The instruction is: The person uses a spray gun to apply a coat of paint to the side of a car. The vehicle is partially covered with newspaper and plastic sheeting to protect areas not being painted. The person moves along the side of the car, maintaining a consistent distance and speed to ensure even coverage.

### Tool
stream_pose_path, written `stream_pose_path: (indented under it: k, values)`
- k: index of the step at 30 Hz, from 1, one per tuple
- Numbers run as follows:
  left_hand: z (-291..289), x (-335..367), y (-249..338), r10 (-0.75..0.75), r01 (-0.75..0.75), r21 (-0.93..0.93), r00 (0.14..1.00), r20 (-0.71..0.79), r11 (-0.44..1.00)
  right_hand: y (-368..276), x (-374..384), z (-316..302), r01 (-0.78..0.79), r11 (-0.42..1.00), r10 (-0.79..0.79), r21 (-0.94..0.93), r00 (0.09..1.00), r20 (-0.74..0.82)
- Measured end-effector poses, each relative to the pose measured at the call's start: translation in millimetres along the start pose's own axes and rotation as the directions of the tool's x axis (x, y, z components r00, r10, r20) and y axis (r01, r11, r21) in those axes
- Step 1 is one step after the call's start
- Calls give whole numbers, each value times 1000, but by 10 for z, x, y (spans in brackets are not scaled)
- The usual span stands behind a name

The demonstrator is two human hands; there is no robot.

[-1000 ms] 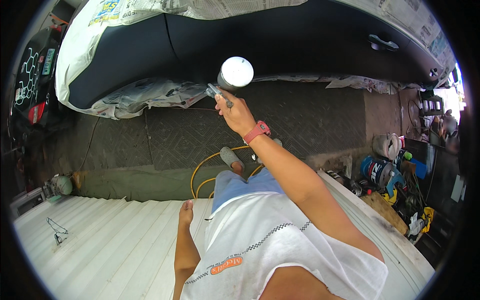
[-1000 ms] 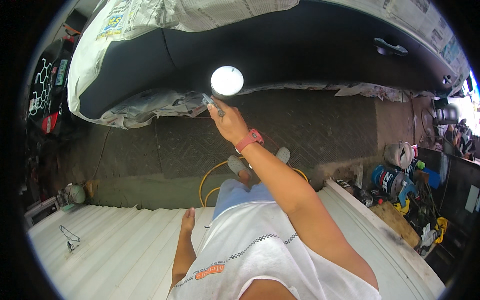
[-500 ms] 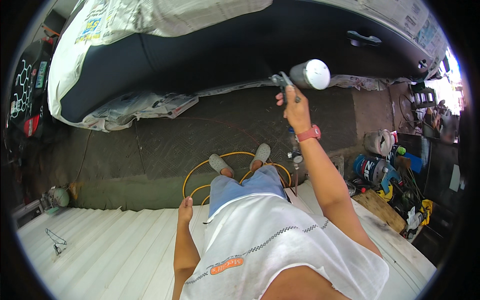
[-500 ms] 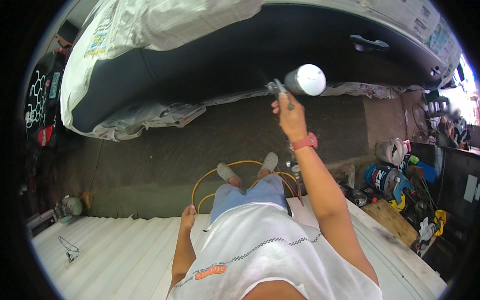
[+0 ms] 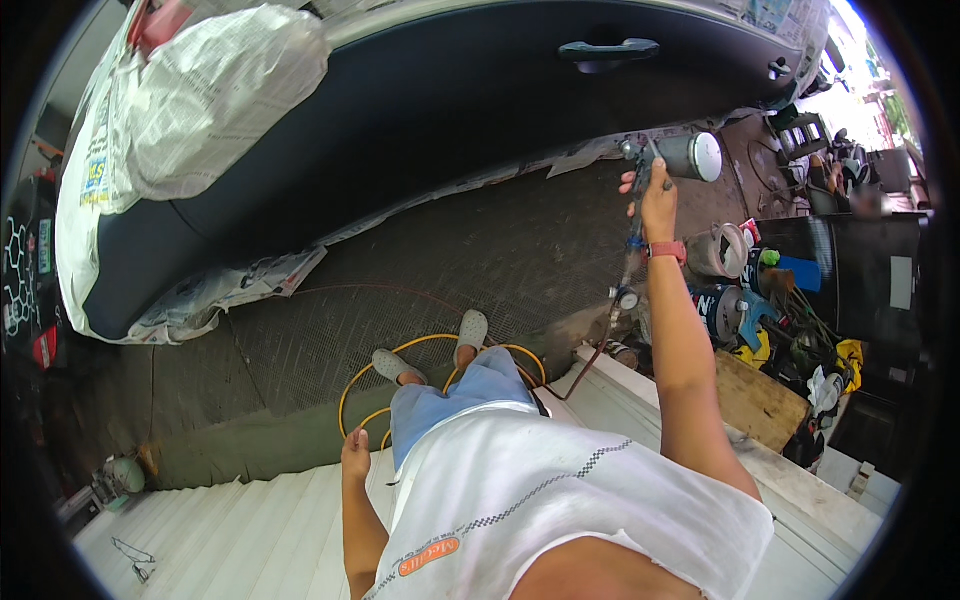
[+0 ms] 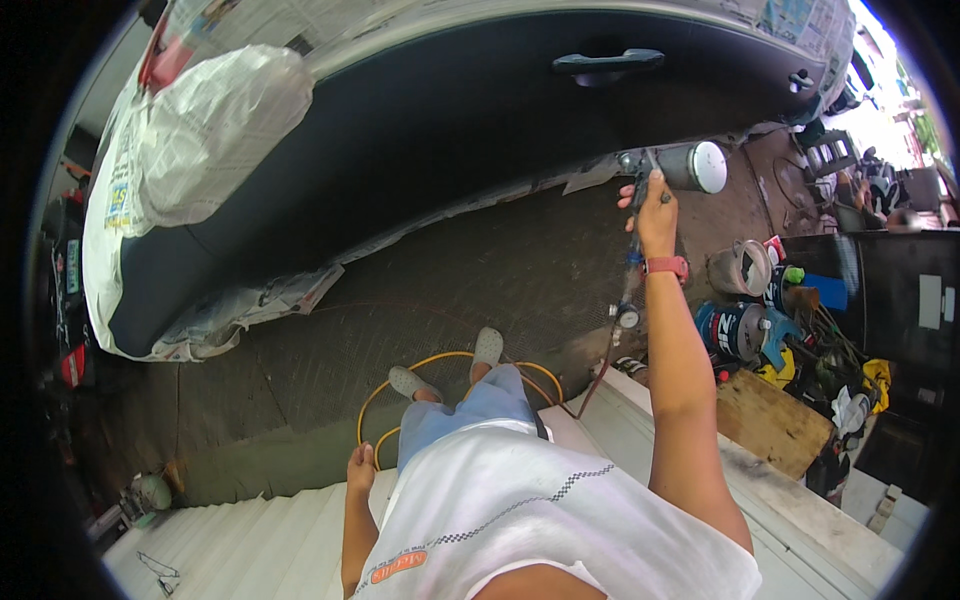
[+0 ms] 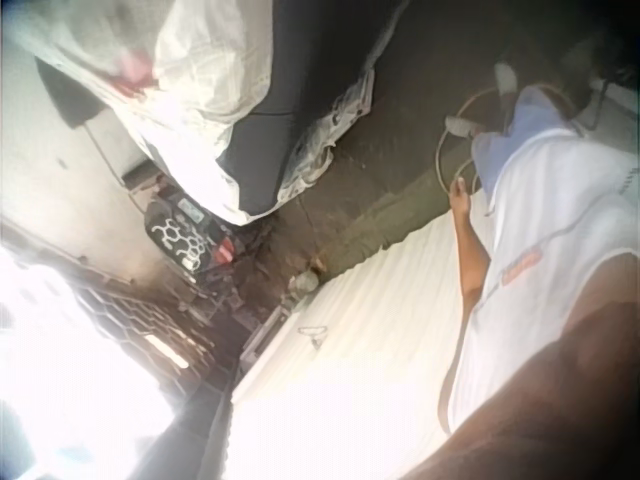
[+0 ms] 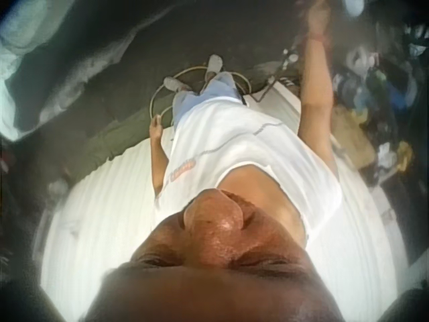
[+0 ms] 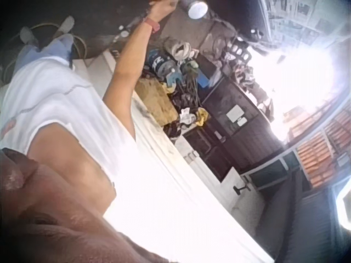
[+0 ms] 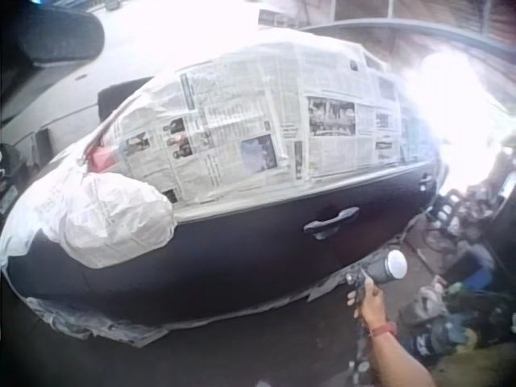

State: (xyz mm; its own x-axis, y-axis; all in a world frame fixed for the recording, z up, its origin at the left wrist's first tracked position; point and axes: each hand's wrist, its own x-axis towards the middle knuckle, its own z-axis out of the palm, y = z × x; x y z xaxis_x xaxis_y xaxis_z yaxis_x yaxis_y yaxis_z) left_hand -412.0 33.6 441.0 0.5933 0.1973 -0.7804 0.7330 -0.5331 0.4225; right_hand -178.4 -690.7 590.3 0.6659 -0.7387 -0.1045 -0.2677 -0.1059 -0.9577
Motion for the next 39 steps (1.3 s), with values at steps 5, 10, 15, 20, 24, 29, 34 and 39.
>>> stream_pose_path:
  k: [5, 10, 15, 20, 24, 29, 34, 39]
  values:
    - [89, -78, 187, -2, 3, 39, 1000, -17, 999, -93, 590, -409, -15, 1000, 12, -19, 990, -138]
    - [65, -120, 126, 53, -52, 45, 998, -38, 998, -308, 861, -482, 86, 995, -96, -44, 949, -299]
    - [51, -65, -34, 12, -12, -7, 1000, -15, 1000, -480, 435, -124, 65, 993, -45, 95, 980, -194]
    - [-14, 85, -289, -10, 11, -48, 1000, 23, 999, -586, -610, 777, -17, 996, 4, 88, 989, 150]
    - [-178, 64, -78, 35, -35, -1, 999, 12, 999, -586, -1479, 1511, -22, 996, -13, 91, 927, 374]
    - [-481, 172, -278, 34, -34, -40, 999, -2, 999, -708, -2350, 2468, 78, 987, -143, 139, 822, 551]
    - [-807, 219, -580, 1, -6, -85, 998, -59, 996, -882, -3037, 3301, 101, 982, -180, 160, 758, 627]
    - [-1079, 221, -995, -56, 45, -135, 995, -79, 990, -903, -3532, 3959, 172, 975, -223, 143, 695, 683]
